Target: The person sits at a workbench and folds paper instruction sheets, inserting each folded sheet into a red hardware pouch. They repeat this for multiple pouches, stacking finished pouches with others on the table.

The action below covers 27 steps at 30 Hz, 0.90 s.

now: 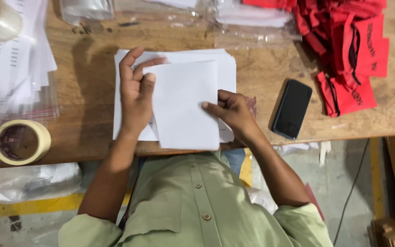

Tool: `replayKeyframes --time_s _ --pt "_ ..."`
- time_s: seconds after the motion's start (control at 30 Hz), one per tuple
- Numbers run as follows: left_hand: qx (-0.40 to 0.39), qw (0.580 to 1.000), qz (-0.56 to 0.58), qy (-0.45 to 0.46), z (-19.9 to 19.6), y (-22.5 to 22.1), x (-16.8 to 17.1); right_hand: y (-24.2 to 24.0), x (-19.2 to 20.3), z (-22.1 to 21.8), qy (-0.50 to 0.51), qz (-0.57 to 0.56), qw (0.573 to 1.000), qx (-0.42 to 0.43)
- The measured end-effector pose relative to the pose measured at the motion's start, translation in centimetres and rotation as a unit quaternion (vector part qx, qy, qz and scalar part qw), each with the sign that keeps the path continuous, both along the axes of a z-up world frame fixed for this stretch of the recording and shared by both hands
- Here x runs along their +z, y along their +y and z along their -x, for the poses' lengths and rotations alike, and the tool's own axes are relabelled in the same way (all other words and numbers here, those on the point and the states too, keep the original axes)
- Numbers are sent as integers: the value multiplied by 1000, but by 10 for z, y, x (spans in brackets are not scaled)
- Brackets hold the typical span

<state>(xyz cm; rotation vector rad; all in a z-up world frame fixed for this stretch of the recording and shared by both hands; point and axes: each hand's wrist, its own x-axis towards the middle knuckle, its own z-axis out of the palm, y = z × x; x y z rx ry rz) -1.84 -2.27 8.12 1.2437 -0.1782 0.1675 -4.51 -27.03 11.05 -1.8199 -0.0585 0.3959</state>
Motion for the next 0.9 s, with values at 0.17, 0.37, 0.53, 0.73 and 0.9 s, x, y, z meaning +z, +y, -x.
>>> replayKeyframes --time_s 0.17,0.37,0.53,0.73,0.9 --pt "206 814 -482 -250 25 -15 26 14 -44 -29 33 -121 983 -132" --pt "-42 808 -553 -197 55 -43 -19 11 -68 -12 8 -205 965 -161" --pt "-31 800 -571 -181 65 -34 -21 -16 -66 -8 -47 88 983 -155" --pt "31 833 -528 -162 78 -21 -21 -8 -41 -15 -424 377 808 159" --pt "102 857 -475 -175 85 -21 -22 -7 -34 -18 -430 326 807 240"
